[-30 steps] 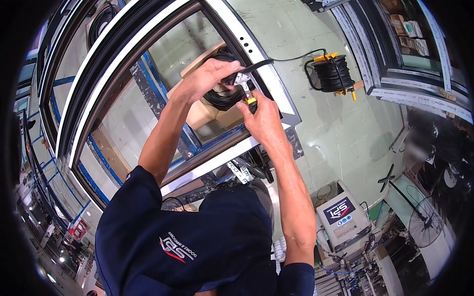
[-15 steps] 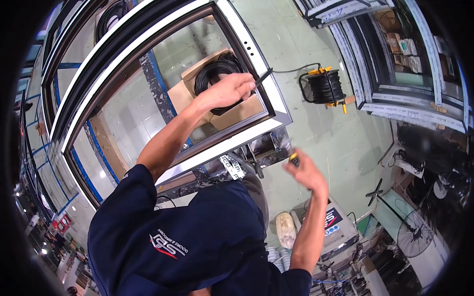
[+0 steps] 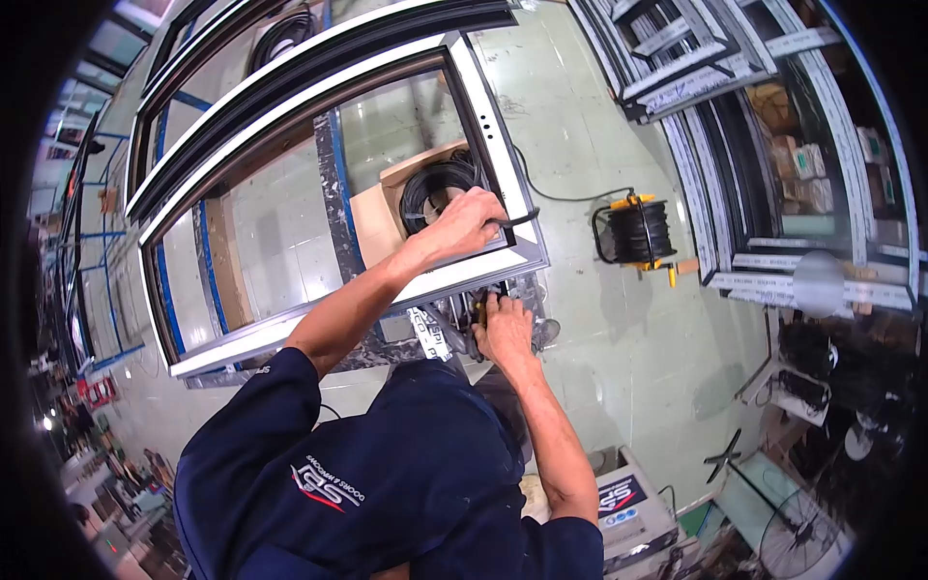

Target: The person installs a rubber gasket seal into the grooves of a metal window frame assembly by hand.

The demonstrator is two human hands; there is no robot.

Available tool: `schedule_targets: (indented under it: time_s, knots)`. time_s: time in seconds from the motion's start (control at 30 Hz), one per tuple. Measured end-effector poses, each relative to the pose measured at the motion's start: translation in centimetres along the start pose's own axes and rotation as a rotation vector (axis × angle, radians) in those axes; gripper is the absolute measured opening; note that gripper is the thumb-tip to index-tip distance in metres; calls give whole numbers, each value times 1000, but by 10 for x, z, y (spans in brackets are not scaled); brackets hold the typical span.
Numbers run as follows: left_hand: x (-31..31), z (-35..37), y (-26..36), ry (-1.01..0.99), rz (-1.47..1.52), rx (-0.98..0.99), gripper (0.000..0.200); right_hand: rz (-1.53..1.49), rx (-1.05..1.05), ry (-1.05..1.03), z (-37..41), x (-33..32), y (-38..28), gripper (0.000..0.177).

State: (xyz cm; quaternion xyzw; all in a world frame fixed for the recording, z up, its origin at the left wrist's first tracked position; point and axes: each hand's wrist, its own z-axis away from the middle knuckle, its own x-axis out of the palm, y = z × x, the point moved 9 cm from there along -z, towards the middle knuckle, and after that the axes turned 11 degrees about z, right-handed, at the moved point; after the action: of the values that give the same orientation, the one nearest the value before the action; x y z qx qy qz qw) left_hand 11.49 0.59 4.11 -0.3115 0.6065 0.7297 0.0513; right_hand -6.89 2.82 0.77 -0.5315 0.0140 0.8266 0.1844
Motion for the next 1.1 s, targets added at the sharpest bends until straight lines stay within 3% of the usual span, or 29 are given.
schedule_targets:
  time_s: [0.17, 0.23, 0.33, 0.43, 0.5, 0.57, 0.63, 0.73, 0.83, 0.97, 1.1]
  knots:
    - [12, 22, 30, 403, -296, 106, 24, -306, -179, 69, 22, -2, 25, 65]
    - [14, 35, 38, 600, -380, -64, 23, -457, -262, 106, 32, -11, 44, 59]
    - [30, 39, 18, 604, -299, -454, 21, -679, -263, 92, 56, -18, 88, 54]
    - [40, 38, 8, 686, -121, -424, 27, -880, -184, -16, 59, -21, 151, 45]
    - [47, 38, -14, 825, 190, -412, 32, -880, -159, 27, 54, -36, 182, 42]
    - [49, 44, -9, 902, 304, -388, 31, -902, -167, 28, 45, -44, 200, 41]
    - [54, 47, -7, 976, 351, -330, 30, -955, -205, -16, 29, -45, 199, 41]
    - [55, 50, 6, 1075, 164, -392, 27, -898, -317, -66, -1, -59, 181, 41]
    - [51, 50, 14, 1167, 61, -320, 26, -896, -388, -95, -37, -83, 162, 40]
    - [45, 52, 24, 1294, 164, -252, 18, -870, -490, -88, -96, -131, 144, 39]
    - [45, 54, 14, 1258, 347, -329, 22, -643, -658, -69, -126, -177, 110, 36]
